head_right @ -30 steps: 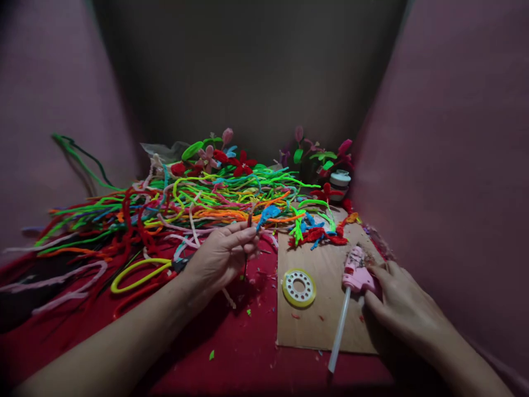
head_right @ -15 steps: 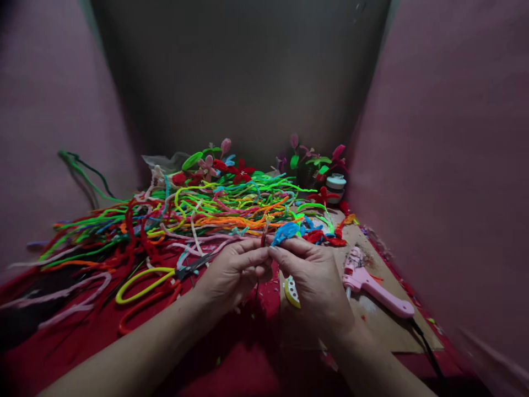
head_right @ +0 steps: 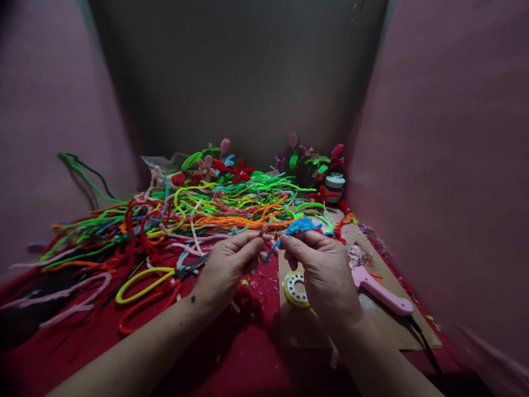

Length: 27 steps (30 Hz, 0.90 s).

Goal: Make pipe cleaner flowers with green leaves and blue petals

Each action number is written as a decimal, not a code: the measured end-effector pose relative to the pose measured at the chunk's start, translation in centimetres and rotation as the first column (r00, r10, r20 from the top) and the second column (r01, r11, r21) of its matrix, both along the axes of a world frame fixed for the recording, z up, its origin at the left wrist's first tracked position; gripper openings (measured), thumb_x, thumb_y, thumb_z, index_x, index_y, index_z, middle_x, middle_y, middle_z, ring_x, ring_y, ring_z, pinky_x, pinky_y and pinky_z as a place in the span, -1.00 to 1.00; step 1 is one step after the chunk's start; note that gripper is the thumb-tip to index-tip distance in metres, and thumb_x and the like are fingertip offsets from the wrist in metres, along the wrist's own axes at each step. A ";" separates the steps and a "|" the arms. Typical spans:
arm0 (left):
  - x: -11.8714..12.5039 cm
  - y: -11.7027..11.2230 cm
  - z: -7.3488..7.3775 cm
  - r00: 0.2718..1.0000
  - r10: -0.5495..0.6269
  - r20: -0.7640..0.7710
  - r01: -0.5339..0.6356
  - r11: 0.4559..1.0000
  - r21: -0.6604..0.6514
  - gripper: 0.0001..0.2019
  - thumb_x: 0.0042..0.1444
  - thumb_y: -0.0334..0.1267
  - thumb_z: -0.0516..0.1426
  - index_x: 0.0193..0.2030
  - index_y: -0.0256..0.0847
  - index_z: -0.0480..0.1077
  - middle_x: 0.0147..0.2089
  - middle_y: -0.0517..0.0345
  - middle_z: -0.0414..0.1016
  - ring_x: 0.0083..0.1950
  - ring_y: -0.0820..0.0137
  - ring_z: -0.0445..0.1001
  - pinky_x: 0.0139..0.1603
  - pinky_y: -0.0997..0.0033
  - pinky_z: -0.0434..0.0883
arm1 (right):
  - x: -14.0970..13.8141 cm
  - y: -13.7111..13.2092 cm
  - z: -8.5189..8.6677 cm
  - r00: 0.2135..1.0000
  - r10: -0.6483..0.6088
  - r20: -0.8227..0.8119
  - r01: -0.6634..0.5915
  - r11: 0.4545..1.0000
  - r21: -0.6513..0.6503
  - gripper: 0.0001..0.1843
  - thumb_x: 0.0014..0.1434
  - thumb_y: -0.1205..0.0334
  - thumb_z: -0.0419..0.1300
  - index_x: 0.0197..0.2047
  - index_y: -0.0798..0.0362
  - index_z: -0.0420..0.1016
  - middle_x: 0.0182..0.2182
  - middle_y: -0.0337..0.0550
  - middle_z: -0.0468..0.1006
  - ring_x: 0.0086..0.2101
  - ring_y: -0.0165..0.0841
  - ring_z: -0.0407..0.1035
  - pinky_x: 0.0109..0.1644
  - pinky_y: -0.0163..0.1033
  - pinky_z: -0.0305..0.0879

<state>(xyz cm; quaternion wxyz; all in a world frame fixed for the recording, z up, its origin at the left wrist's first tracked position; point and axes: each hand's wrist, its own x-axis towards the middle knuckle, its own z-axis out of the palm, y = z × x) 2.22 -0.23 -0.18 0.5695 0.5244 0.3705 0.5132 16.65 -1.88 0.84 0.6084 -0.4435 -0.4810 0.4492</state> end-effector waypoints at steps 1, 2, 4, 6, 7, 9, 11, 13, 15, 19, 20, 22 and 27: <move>0.0 0.0 0.0 1.000 0.018 -0.006 -0.018 1.000 0.014 -0.75 0.08 -0.17 0.08 -0.32 -0.32 0.49 -0.53 0.18 0.39 -0.62 0.59 0.16 -0.57 0.54 0.11 | 0.0 0.0 -0.1 1.000 0.003 -0.009 -0.004 1.000 -0.005 -0.79 -0.06 0.21 0.31 -0.59 0.12 0.42 -0.63 -0.29 0.33 -0.56 -0.48 0.16 -0.47 -0.31 0.03; 0.0 0.0 -0.1 1.000 0.029 -0.008 -0.029 0.999 0.026 -0.74 0.09 -0.16 0.07 -0.33 -0.32 0.49 -0.53 0.18 0.38 -0.60 0.58 0.16 -0.56 0.54 0.11 | 0.0 0.0 -0.1 1.000 0.006 -0.018 -0.006 1.000 -0.010 -0.79 -0.06 0.21 0.32 -0.58 0.12 0.42 -0.63 -0.29 0.33 -0.56 -0.49 0.16 -0.48 -0.31 0.03; 0.0 0.1 -0.1 0.999 0.032 -0.016 -0.031 0.999 0.043 -0.76 0.08 -0.17 0.08 -0.35 -0.31 0.49 -0.52 0.19 0.37 -0.57 0.57 0.15 -0.53 0.53 0.10 | 0.0 0.2 -0.3 0.999 0.014 -0.035 -0.015 1.000 -0.022 -0.81 -0.08 0.21 0.33 -0.55 0.13 0.45 -0.63 -0.28 0.34 -0.58 -0.49 0.14 -0.50 -0.31 0.01; 0.0 0.0 -0.2 0.999 0.034 -0.033 -0.031 0.996 0.079 -0.80 0.06 -0.21 0.11 -0.39 -0.28 0.50 -0.51 0.20 0.35 -0.54 0.55 0.16 -0.49 0.52 0.11 | -0.1 0.3 -0.6 0.999 0.024 -0.043 -0.026 0.999 -0.036 -0.82 -0.10 0.20 0.33 -0.53 0.14 0.48 -0.63 -0.27 0.35 -0.59 -0.49 0.14 -0.51 -0.31 0.01; 0.0 0.0 -0.2 0.998 0.040 -0.042 -0.035 0.994 0.107 -0.82 0.05 -0.23 0.12 -0.40 -0.26 0.51 -0.50 0.20 0.35 -0.51 0.53 0.18 -0.45 0.52 0.13 | -0.1 0.4 -0.7 0.999 0.028 -0.043 -0.030 0.999 -0.042 -0.82 -0.10 0.20 0.34 -0.52 0.14 0.50 -0.63 -0.26 0.35 -0.58 -0.49 0.14 -0.51 -0.31 0.01; 0.0 0.0 -0.2 0.997 0.053 -0.058 -0.042 0.986 0.164 -0.84 0.04 -0.26 0.13 -0.43 -0.24 0.51 -0.45 0.18 0.38 -0.43 0.48 0.24 -0.35 0.50 0.18 | -0.2 0.6 -0.9 0.998 0.031 -0.059 -0.034 0.998 -0.046 -0.84 -0.11 0.21 0.34 -0.50 0.15 0.52 -0.62 -0.25 0.37 -0.58 -0.49 0.15 -0.50 -0.32 0.03; 0.0 -0.1 -0.2 0.996 0.055 -0.075 -0.040 0.981 0.192 -0.85 0.03 -0.28 0.13 -0.45 -0.22 0.52 -0.43 0.17 0.38 -0.37 0.45 0.27 -0.29 0.49 0.19 | -0.3 0.7 -1.1 0.995 0.036 -0.089 -0.040 0.998 -0.044 -0.85 -0.12 0.23 0.35 -0.49 0.14 0.54 -0.61 -0.25 0.39 -0.57 -0.49 0.16 -0.50 -0.32 0.03; 0.0 -0.1 -0.2 0.993 0.055 -0.104 -0.035 0.982 0.188 -0.85 0.03 -0.29 0.13 -0.46 -0.23 0.51 -0.47 0.19 0.36 -0.37 0.45 0.26 -0.29 0.48 0.18 | -0.4 0.8 -1.2 0.993 0.040 -0.114 -0.045 0.998 -0.046 -0.86 -0.14 0.24 0.36 -0.50 0.13 0.55 -0.61 -0.25 0.41 -0.57 -0.50 0.16 -0.51 -0.33 0.03; 0.0 -0.1 -0.2 0.990 0.059 -0.131 -0.035 0.984 0.177 -0.84 0.03 -0.29 0.13 -0.48 -0.24 0.50 -0.52 0.21 0.32 -0.40 0.46 0.24 -0.31 0.48 0.17 | -0.4 0.8 -1.3 0.991 0.043 -0.123 -0.050 0.997 -0.053 -0.86 -0.16 0.25 0.37 -0.50 0.12 0.56 -0.61 -0.24 0.43 -0.58 -0.49 0.16 -0.52 -0.33 0.03; 0.1 -0.2 -0.1 0.986 0.060 -0.154 -0.034 0.986 0.163 -0.83 0.03 -0.31 0.12 -0.52 -0.26 0.48 -0.56 0.23 0.28 -0.43 0.47 0.22 -0.34 0.48 0.16 | -0.6 0.8 -1.1 0.985 0.061 -0.161 -0.070 0.996 -0.051 -0.86 -0.18 0.25 0.38 -0.49 0.11 0.58 -0.59 -0.23 0.46 -0.58 -0.50 0.17 -0.51 -0.33 0.06; 0.1 -0.2 -0.1 0.986 0.058 -0.154 -0.033 0.986 0.162 -0.82 0.03 -0.31 0.12 -0.54 -0.26 0.47 -0.56 0.23 0.27 -0.44 0.48 0.21 -0.35 0.48 0.15 | -0.6 0.7 -1.1 0.983 0.065 -0.170 -0.075 0.996 -0.050 -0.86 -0.18 0.25 0.38 -0.49 0.11 0.58 -0.59 -0.23 0.46 -0.58 -0.50 0.17 -0.51 -0.33 0.07; 0.1 -0.3 0.1 0.987 0.055 -0.153 -0.031 0.987 0.158 -0.80 0.02 -0.32 0.12 -0.58 -0.26 0.45 -0.58 0.24 0.26 -0.45 0.49 0.20 -0.37 0.49 0.15 | -0.6 0.7 -1.0 0.982 0.068 -0.177 -0.078 0.996 -0.052 -0.87 -0.17 0.25 0.38 -0.49 0.10 0.58 -0.59 -0.23 0.47 -0.59 -0.51 0.18 -0.51 -0.33 0.07; 0.1 -0.4 0.3 0.988 0.037 -0.149 -0.016 0.990 0.140 -0.80 0.01 -0.33 0.13 -0.60 -0.26 0.44 -0.60 0.25 0.24 -0.51 0.51 0.17 -0.43 0.49 0.12 | -0.7 0.7 -1.0 0.981 0.076 -0.178 -0.084 0.996 -0.040 -0.89 -0.17 0.26 0.37 -0.51 0.10 0.58 -0.59 -0.23 0.46 -0.57 -0.50 0.20 -0.50 -0.34 0.10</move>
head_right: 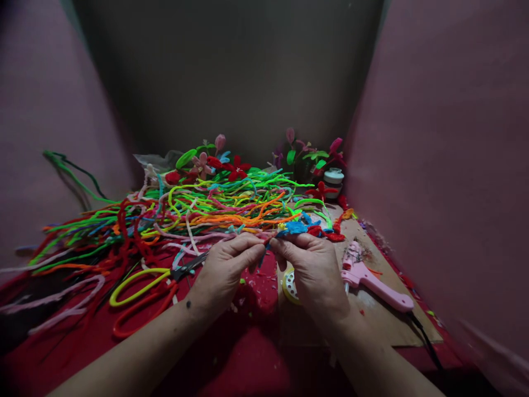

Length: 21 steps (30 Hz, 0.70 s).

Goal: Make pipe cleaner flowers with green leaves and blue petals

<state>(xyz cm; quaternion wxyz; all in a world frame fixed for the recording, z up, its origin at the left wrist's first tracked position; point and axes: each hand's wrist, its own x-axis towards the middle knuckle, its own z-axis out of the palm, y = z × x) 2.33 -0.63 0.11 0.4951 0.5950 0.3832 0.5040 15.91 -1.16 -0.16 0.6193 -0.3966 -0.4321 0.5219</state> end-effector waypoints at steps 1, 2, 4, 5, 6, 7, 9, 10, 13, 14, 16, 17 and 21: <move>0.0 0.0 0.0 1.000 -0.004 0.005 0.004 1.000 -0.003 -0.81 0.00 -0.34 0.13 -0.59 -0.26 0.44 -0.61 0.25 0.25 -0.51 0.51 0.16 -0.44 0.49 0.12 | 0.0 0.0 0.0 1.000 0.000 -0.003 0.000 1.000 0.008 -0.90 -0.16 0.27 0.37 -0.51 0.10 0.58 -0.60 -0.24 0.45 -0.57 -0.50 0.20 -0.50 -0.34 0.11; 0.0 0.0 0.0 1.000 -0.008 0.012 0.008 1.000 -0.008 -0.82 0.00 -0.34 0.13 -0.59 -0.26 0.45 -0.61 0.25 0.25 -0.52 0.52 0.16 -0.45 0.49 0.12 | 0.0 0.0 0.0 1.000 -0.002 -0.008 0.002 1.000 0.015 -0.91 -0.16 0.27 0.37 -0.51 0.09 0.58 -0.59 -0.24 0.45 -0.57 -0.50 0.20 -0.50 -0.34 0.12; 0.0 0.0 -0.1 0.999 -0.015 0.031 0.015 1.000 -0.017 -0.83 -0.02 -0.34 0.15 -0.58 -0.25 0.46 -0.62 0.25 0.25 -0.53 0.52 0.15 -0.46 0.49 0.11 | 0.0 0.0 -0.1 1.000 -0.007 -0.014 0.007 1.000 0.022 -0.91 -0.16 0.27 0.36 -0.52 0.09 0.57 -0.59 -0.23 0.46 -0.56 -0.49 0.21 -0.50 -0.33 0.13; 0.0 0.1 -0.1 0.999 -0.018 0.039 0.019 1.000 -0.019 -0.84 -0.02 -0.34 0.15 -0.58 -0.25 0.47 -0.63 0.26 0.25 -0.53 0.52 0.15 -0.46 0.49 0.11 | 0.0 0.0 -0.2 1.000 -0.008 -0.015 0.008 1.000 0.020 -0.91 -0.16 0.27 0.36 -0.53 0.09 0.57 -0.59 -0.23 0.46 -0.57 -0.48 0.21 -0.50 -0.33 0.13; 0.0 0.1 -0.1 0.999 -0.021 0.041 0.022 1.000 -0.019 -0.84 -0.02 -0.34 0.15 -0.58 -0.25 0.47 -0.64 0.26 0.25 -0.53 0.51 0.15 -0.46 0.49 0.12 | 0.1 0.0 -0.2 1.000 -0.007 -0.013 0.007 1.000 0.017 -0.91 -0.16 0.27 0.36 -0.53 0.10 0.56 -0.60 -0.23 0.46 -0.57 -0.48 0.21 -0.51 -0.33 0.13; 0.0 0.1 -0.2 0.999 -0.024 0.038 0.025 1.000 -0.019 -0.83 -0.02 -0.34 0.15 -0.59 -0.25 0.47 -0.64 0.26 0.25 -0.53 0.51 0.15 -0.45 0.49 0.12 | 0.1 0.0 -0.2 1.000 -0.006 -0.009 0.006 1.000 0.014 -0.91 -0.16 0.27 0.36 -0.54 0.10 0.56 -0.61 -0.23 0.45 -0.58 -0.48 0.21 -0.51 -0.33 0.13; 0.0 0.1 -0.2 0.999 -0.028 0.019 0.028 0.999 -0.020 -0.82 -0.01 -0.34 0.15 -0.60 -0.25 0.47 -0.65 0.25 0.25 -0.54 0.51 0.16 -0.45 0.49 0.12 | 0.1 0.0 -0.3 1.000 -0.004 0.000 0.004 1.000 0.010 -0.90 -0.16 0.27 0.36 -0.53 0.11 0.56 -0.62 -0.23 0.44 -0.57 -0.47 0.22 -0.50 -0.32 0.14; 0.0 0.1 -0.2 1.000 -0.027 0.004 0.027 0.999 -0.022 -0.82 -0.01 -0.35 0.14 -0.59 -0.25 0.47 -0.65 0.25 0.25 -0.54 0.51 0.16 -0.45 0.49 0.12 | 0.1 0.0 -0.3 1.000 -0.006 0.001 0.006 1.000 0.012 -0.90 -0.16 0.27 0.36 -0.53 0.12 0.57 -0.62 -0.23 0.44 -0.57 -0.47 0.23 -0.50 -0.32 0.15; 0.0 0.1 -0.3 0.999 -0.011 -0.037 0.011 1.000 -0.022 -0.83 -0.01 -0.36 0.14 -0.57 -0.25 0.48 -0.65 0.25 0.26 -0.55 0.52 0.17 -0.47 0.49 0.12 | 0.1 0.0 -0.4 1.000 -0.011 0.002 0.011 1.000 0.013 -0.90 -0.15 0.28 0.36 -0.52 0.12 0.57 -0.62 -0.23 0.44 -0.57 -0.47 0.24 -0.48 -0.31 0.15; 0.0 0.1 -0.3 0.999 -0.006 -0.042 0.005 1.000 -0.023 -0.84 -0.01 -0.36 0.14 -0.56 -0.25 0.48 -0.65 0.25 0.27 -0.56 0.52 0.18 -0.47 0.49 0.12 | 0.1 0.0 -0.3 1.000 -0.011 0.006 0.011 1.000 0.013 -0.91 -0.15 0.28 0.36 -0.51 0.12 0.57 -0.62 -0.22 0.45 -0.57 -0.47 0.24 -0.48 -0.31 0.15; 0.1 0.1 -0.4 0.999 -0.008 -0.036 0.007 0.999 -0.036 -0.86 -0.03 -0.36 0.15 -0.55 -0.25 0.48 -0.64 0.25 0.27 -0.58 0.53 0.18 -0.50 0.49 0.12 | 0.1 0.0 -0.3 1.000 -0.015 0.019 0.015 1.000 0.014 -0.91 -0.15 0.28 0.35 -0.51 0.11 0.58 -0.61 -0.22 0.46 -0.57 -0.47 0.24 -0.48 -0.31 0.14; 0.1 0.1 -0.4 1.000 -0.013 -0.029 0.012 0.999 -0.041 -0.86 -0.03 -0.36 0.15 -0.55 -0.26 0.47 -0.64 0.25 0.27 -0.59 0.53 0.17 -0.52 0.49 0.12 | 0.1 0.0 -0.4 1.000 -0.018 0.024 0.018 1.000 0.012 -0.91 -0.15 0.28 0.36 -0.51 0.11 0.58 -0.61 -0.22 0.46 -0.57 -0.47 0.23 -0.48 -0.31 0.14; 0.0 0.2 -0.1 0.998 -0.062 -0.006 0.062 0.997 -0.053 -0.86 -0.05 -0.35 0.16 -0.57 -0.25 0.47 -0.64 0.25 0.29 -0.56 0.52 0.21 -0.49 0.51 0.17 | 0.2 0.2 -0.4 0.999 -0.023 0.024 0.023 1.000 -0.010 -0.90 -0.17 0.27 0.37 -0.56 0.10 0.56 -0.64 -0.26 0.43 -0.58 -0.50 0.19 -0.50 -0.34 0.10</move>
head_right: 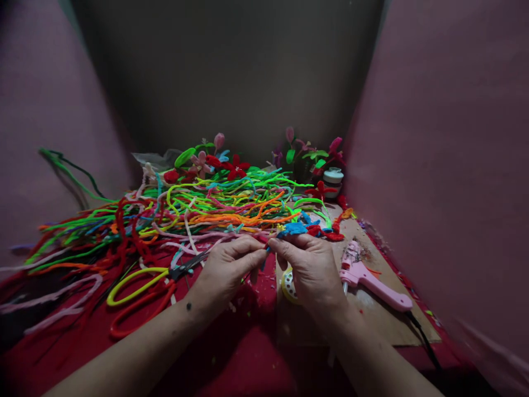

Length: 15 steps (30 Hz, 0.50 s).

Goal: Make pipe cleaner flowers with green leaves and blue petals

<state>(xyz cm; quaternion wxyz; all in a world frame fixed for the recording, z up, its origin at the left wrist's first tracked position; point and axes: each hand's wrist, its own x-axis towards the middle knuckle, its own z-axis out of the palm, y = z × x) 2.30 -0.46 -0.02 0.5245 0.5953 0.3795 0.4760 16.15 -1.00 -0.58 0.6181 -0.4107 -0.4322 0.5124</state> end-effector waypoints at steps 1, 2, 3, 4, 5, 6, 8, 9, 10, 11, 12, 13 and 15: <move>-0.1 0.1 0.1 0.999 -0.040 0.010 0.040 0.999 -0.008 -0.88 -0.06 -0.35 0.17 -0.56 -0.25 0.48 -0.60 0.23 0.34 -0.51 0.50 0.26 -0.44 0.51 0.20 | 0.1 0.0 0.0 1.000 0.003 -0.004 -0.003 1.000 0.010 -0.90 -0.17 0.27 0.37 -0.58 0.09 0.55 -0.64 -0.27 0.43 -0.57 -0.51 0.20 -0.49 -0.35 0.11; -0.2 0.2 0.1 0.995 -0.091 0.032 0.091 0.996 -0.022 -0.91 -0.06 -0.35 0.17 -0.52 -0.25 0.50 -0.54 0.20 0.40 -0.45 0.47 0.31 -0.36 0.50 0.24 | 0.1 0.0 0.1 1.000 0.016 -0.011 -0.016 1.000 0.024 -0.91 -0.17 0.29 0.37 -0.58 0.08 0.55 -0.63 -0.27 0.44 -0.55 -0.50 0.22 -0.46 -0.36 0.14; -0.3 0.2 0.1 0.986 -0.150 0.073 0.153 0.987 -0.041 -0.92 -0.06 -0.34 0.18 -0.47 -0.25 0.51 -0.47 0.17 0.45 -0.37 0.44 0.35 -0.27 0.48 0.27 | 0.2 0.1 0.1 0.999 0.038 -0.024 -0.037 0.999 0.038 -0.93 -0.16 0.30 0.36 -0.57 0.07 0.56 -0.60 -0.27 0.46 -0.52 -0.48 0.26 -0.41 -0.35 0.18; -0.4 0.3 0.0 0.968 -0.214 0.130 0.224 0.972 -0.066 -0.90 -0.04 -0.31 0.18 -0.42 -0.25 0.52 -0.40 0.13 0.48 -0.31 0.41 0.38 -0.19 0.46 0.27 | 0.2 0.0 0.2 0.997 0.067 -0.042 -0.065 0.997 0.048 -0.96 -0.15 0.31 0.35 -0.54 0.05 0.57 -0.57 -0.26 0.49 -0.47 -0.46 0.30 -0.35 -0.34 0.22; -0.4 0.4 -0.1 0.942 -0.272 0.198 0.294 0.951 -0.093 -0.86 -0.01 -0.27 0.16 -0.37 -0.26 0.52 -0.34 0.09 0.50 -0.27 0.39 0.39 -0.14 0.42 0.27 | 0.2 0.0 0.3 0.993 0.104 -0.063 -0.101 0.994 0.049 -0.95 -0.13 0.32 0.34 -0.49 0.04 0.58 -0.53 -0.25 0.52 -0.45 -0.44 0.33 -0.31 -0.32 0.24; -0.4 0.5 -0.2 0.910 -0.317 0.267 0.358 0.926 -0.120 -0.82 0.03 -0.23 0.14 -0.33 -0.27 0.52 -0.33 0.05 0.50 -0.26 0.38 0.40 -0.13 0.40 0.28 | 0.2 0.0 0.3 0.986 0.142 -0.085 -0.139 0.989 0.041 -0.92 -0.12 0.32 0.33 -0.44 0.03 0.59 -0.50 -0.24 0.54 -0.45 -0.43 0.34 -0.31 -0.30 0.25; -0.3 0.5 -0.6 0.850 -0.376 0.369 0.458 0.874 -0.164 -0.74 0.09 -0.17 0.08 -0.32 -0.31 0.50 -0.37 0.00 0.49 -0.33 0.38 0.41 -0.20 0.37 0.31 | 0.2 -0.2 0.3 0.969 0.218 -0.117 -0.217 0.976 0.022 -0.91 -0.09 0.31 0.31 -0.41 0.05 0.59 -0.54 -0.24 0.52 -0.53 -0.43 0.31 -0.42 -0.30 0.25; -0.3 0.5 -0.7 0.828 -0.393 0.399 0.490 0.854 -0.177 -0.73 0.11 -0.16 0.06 -0.33 -0.33 0.49 -0.39 -0.01 0.48 -0.37 0.39 0.41 -0.25 0.38 0.32 | 0.2 -0.2 0.3 0.958 0.256 -0.127 -0.256 0.966 0.013 -0.92 -0.07 0.30 0.30 -0.41 0.06 0.58 -0.60 -0.25 0.49 -0.59 -0.44 0.28 -0.49 -0.30 0.22; -0.2 0.4 -0.9 0.817 -0.396 0.419 0.505 0.843 -0.186 -0.72 0.12 -0.16 0.05 -0.34 -0.34 0.48 -0.42 0.00 0.47 -0.40 0.41 0.41 -0.29 0.39 0.33 | 0.1 -0.3 0.2 0.946 0.298 -0.131 -0.300 0.954 0.002 -0.92 -0.05 0.29 0.29 -0.40 0.07 0.57 -0.65 -0.27 0.45 -0.64 -0.45 0.26 -0.54 -0.30 0.20; -0.1 0.3 -0.9 0.812 -0.392 0.432 0.509 0.838 -0.196 -0.73 0.12 -0.17 0.05 -0.35 -0.34 0.46 -0.44 0.01 0.46 -0.44 0.43 0.41 -0.33 0.42 0.33 | 0.1 -0.3 0.2 0.934 0.332 -0.132 -0.337 0.941 -0.012 -0.91 -0.04 0.27 0.27 -0.39 0.08 0.57 -0.70 -0.28 0.41 -0.68 -0.44 0.24 -0.57 -0.29 0.19; -0.1 0.3 -1.0 0.811 -0.386 0.441 0.510 0.836 -0.205 -0.74 0.12 -0.17 0.06 -0.36 -0.34 0.45 -0.46 0.02 0.46 -0.47 0.44 0.40 -0.38 0.44 0.33 | 0.1 -0.4 0.1 0.924 0.360 -0.127 -0.366 0.930 -0.026 -0.90 -0.03 0.26 0.26 -0.39 0.08 0.57 -0.74 -0.29 0.39 -0.70 -0.43 0.24 -0.57 -0.28 0.19; -0.1 0.2 -1.0 0.812 -0.376 0.446 0.504 0.837 -0.213 -0.76 0.11 -0.18 0.07 -0.37 -0.34 0.44 -0.47 0.04 0.45 -0.49 0.46 0.39 -0.42 0.47 0.32 | 0.1 -0.4 0.0 0.920 0.374 -0.119 -0.380 0.924 -0.038 -0.88 -0.03 0.24 0.26 -0.38 0.08 0.57 -0.75 -0.28 0.38 -0.70 -0.41 0.25 -0.56 -0.25 0.21; -0.1 0.2 -1.0 0.829 -0.353 0.435 0.476 0.853 -0.216 -0.78 0.10 -0.20 0.09 -0.40 -0.34 0.42 -0.50 0.07 0.44 -0.54 0.49 0.38 -0.49 0.51 0.31 | 0.1 -0.4 -0.1 0.927 0.360 -0.101 -0.366 0.930 -0.040 -0.86 -0.05 0.21 0.28 -0.38 0.07 0.57 -0.73 -0.26 0.42 -0.69 -0.39 0.28 -0.51 -0.21 0.24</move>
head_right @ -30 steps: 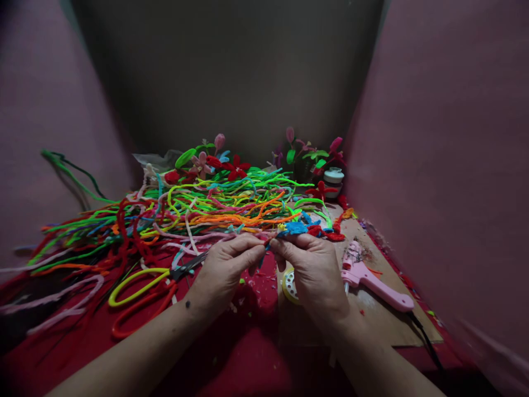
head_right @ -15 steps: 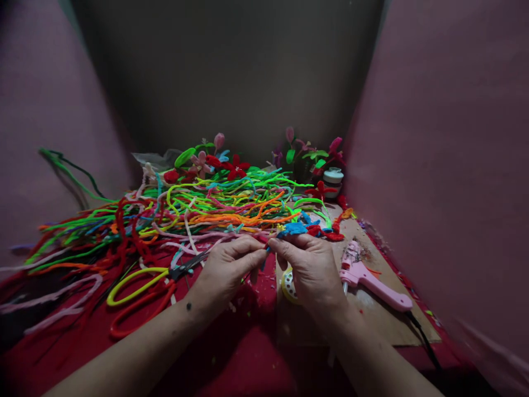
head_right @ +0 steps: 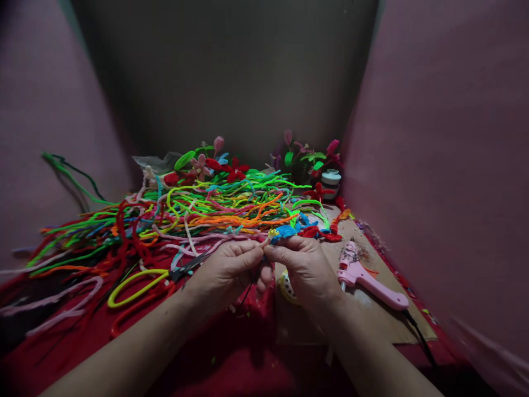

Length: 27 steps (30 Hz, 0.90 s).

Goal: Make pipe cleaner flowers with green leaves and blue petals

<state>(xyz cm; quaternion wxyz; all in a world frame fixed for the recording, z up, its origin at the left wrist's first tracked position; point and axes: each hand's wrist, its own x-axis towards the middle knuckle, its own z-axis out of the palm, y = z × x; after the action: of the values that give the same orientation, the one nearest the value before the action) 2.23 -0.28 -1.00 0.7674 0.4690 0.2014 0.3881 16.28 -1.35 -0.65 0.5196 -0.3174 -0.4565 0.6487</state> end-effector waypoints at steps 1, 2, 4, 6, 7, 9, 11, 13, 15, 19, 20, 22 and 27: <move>0.0 0.0 0.0 1.000 0.021 -0.014 -0.021 1.000 0.014 -0.79 0.09 -0.21 0.10 -0.41 -0.34 0.42 -0.51 0.08 0.44 -0.55 0.49 0.38 -0.51 0.52 0.30 | 0.0 0.0 0.0 1.000 -0.015 0.000 0.015 1.000 0.009 -0.86 -0.06 0.21 0.29 -0.39 0.07 0.58 -0.71 -0.25 0.43 -0.69 -0.39 0.28 -0.48 -0.20 0.25; -0.1 0.0 0.1 0.999 0.044 -0.031 -0.043 0.999 0.033 -0.79 0.09 -0.22 0.10 -0.41 -0.35 0.42 -0.52 0.08 0.44 -0.56 0.50 0.38 -0.51 0.53 0.30 | 0.0 0.1 -0.1 1.000 -0.030 -0.008 0.030 0.999 0.020 -0.86 -0.07 0.21 0.30 -0.39 0.06 0.58 -0.70 -0.25 0.44 -0.68 -0.40 0.28 -0.46 -0.19 0.26; -0.2 0.0 0.1 0.994 0.091 -0.065 -0.085 0.993 0.081 -0.80 0.08 -0.25 0.10 -0.43 -0.35 0.42 -0.54 0.09 0.43 -0.57 0.51 0.37 -0.50 0.53 0.31 | -0.1 0.2 -0.1 0.999 -0.035 -0.032 0.036 0.999 0.040 -0.87 -0.07 0.24 0.30 -0.39 0.06 0.58 -0.68 -0.24 0.45 -0.66 -0.40 0.29 -0.41 -0.18 0.27; -0.2 0.1 0.1 0.989 0.121 -0.087 -0.108 0.985 0.136 -0.80 0.09 -0.27 0.09 -0.46 -0.36 0.42 -0.55 0.10 0.42 -0.57 0.51 0.37 -0.50 0.52 0.31 | -0.3 0.2 -0.1 0.999 -0.007 -0.050 0.009 0.999 0.050 -0.88 -0.05 0.26 0.28 -0.38 0.08 0.58 -0.69 -0.24 0.43 -0.64 -0.39 0.29 -0.41 -0.18 0.26; -0.2 0.1 0.1 0.987 0.134 -0.091 -0.118 0.979 0.164 -0.79 0.10 -0.28 0.09 -0.48 -0.36 0.42 -0.55 0.11 0.42 -0.57 0.50 0.36 -0.49 0.51 0.31 | -0.4 0.2 -0.1 0.998 0.010 -0.056 -0.007 0.999 0.053 -0.88 -0.03 0.26 0.27 -0.37 0.09 0.58 -0.70 -0.23 0.42 -0.64 -0.38 0.29 -0.41 -0.18 0.25; -0.3 0.2 0.2 0.983 0.153 -0.098 -0.129 0.968 0.214 -0.76 0.10 -0.29 0.08 -0.52 -0.35 0.41 -0.57 0.12 0.40 -0.55 0.50 0.36 -0.47 0.49 0.30 | -0.6 0.1 -0.2 0.997 0.037 -0.065 -0.033 0.998 0.058 -0.87 0.02 0.26 0.23 -0.35 0.11 0.57 -0.70 -0.23 0.41 -0.62 -0.38 0.30 -0.43 -0.20 0.23; -0.3 0.2 0.2 0.980 0.171 -0.103 -0.140 0.957 0.252 -0.74 0.10 -0.29 0.08 -0.56 -0.34 0.41 -0.60 0.14 0.38 -0.54 0.49 0.34 -0.44 0.48 0.29 | -0.6 -0.3 -0.4 0.997 0.041 -0.068 -0.038 0.998 0.056 -0.88 0.03 0.25 0.22 -0.39 0.10 0.56 -0.68 -0.24 0.41 -0.59 -0.40 0.29 -0.43 -0.23 0.20; -0.4 0.2 0.4 0.978 0.186 -0.098 -0.154 0.949 0.274 -0.74 0.10 -0.28 0.08 -0.56 -0.33 0.41 -0.60 0.15 0.38 -0.52 0.49 0.34 -0.41 0.47 0.29 | -0.3 -0.7 -0.7 0.999 0.028 -0.026 -0.027 0.999 0.032 -0.90 0.01 0.23 0.25 -0.42 0.08 0.55 -0.61 -0.23 0.44 -0.53 -0.42 0.31 -0.39 -0.26 0.20; -0.6 0.1 0.6 0.973 0.215 -0.083 -0.184 0.942 0.281 -0.75 0.10 -0.26 0.09 -0.53 -0.32 0.42 -0.58 0.14 0.40 -0.51 0.49 0.34 -0.40 0.47 0.29 | 0.8 -1.2 -0.7 0.996 -0.023 0.090 0.023 1.000 -0.007 -0.87 -0.04 0.22 0.28 -0.37 0.06 0.56 -0.50 -0.21 0.50 -0.43 -0.40 0.34 -0.29 -0.26 0.22; -0.8 0.1 1.1 0.951 0.306 -0.048 -0.289 0.931 0.225 -0.81 0.07 -0.24 0.12 -0.46 -0.31 0.43 -0.56 0.16 0.43 -0.55 0.51 0.34 -0.46 0.51 0.28 | 5.1 -0.6 0.7 0.820 -0.336 0.463 0.295 0.942 0.161 -0.78 -0.10 0.17 0.30 -0.32 0.03 0.59 -0.44 -0.17 0.55 -0.42 -0.37 0.36 -0.30 -0.25 0.25; -0.8 0.2 1.1 0.945 0.325 -0.037 -0.311 0.929 0.200 -0.82 0.05 -0.23 0.13 -0.45 -0.31 0.43 -0.57 0.16 0.43 -0.57 0.52 0.34 -0.48 0.52 0.28 | 6.4 0.1 1.2 0.706 -0.435 0.558 0.350 0.900 0.258 -0.77 -0.06 0.17 0.26 -0.28 0.01 0.58 -0.44 -0.17 0.55 -0.43 -0.36 0.37 -0.32 -0.24 0.26; -0.7 0.3 1.1 0.937 0.347 -0.024 -0.339 0.927 0.162 -0.81 0.02 -0.22 0.16 -0.46 -0.32 0.43 -0.59 0.17 0.43 -0.59 0.54 0.33 -0.51 0.54 0.27 | 8.9 2.3 2.1 0.389 -0.642 0.660 0.374 0.765 0.524 -0.78 0.01 0.18 0.19 -0.29 0.04 0.58 -0.36 -0.12 0.57 -0.37 -0.32 0.40 -0.31 -0.25 0.27; -0.7 0.7 0.8 0.940 0.339 -0.031 -0.334 0.935 0.121 -0.81 0.01 -0.22 0.16 -0.47 -0.35 0.43 -0.60 0.15 0.43 -0.61 0.55 0.32 -0.56 0.56 0.26 | 12.1 8.6 1.3 -0.282 -0.448 0.848 -0.087 0.893 0.443 -0.73 -0.05 0.37 0.11 -0.33 0.01 0.61 -0.39 -0.12 0.59 -0.37 -0.30 0.45 -0.36 -0.32 0.22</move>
<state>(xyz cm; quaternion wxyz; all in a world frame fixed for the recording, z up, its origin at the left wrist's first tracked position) 1.55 0.46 -0.25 0.6562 0.4804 0.2760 0.5123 28.36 7.26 0.66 0.0960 -0.6747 -0.7309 -0.0361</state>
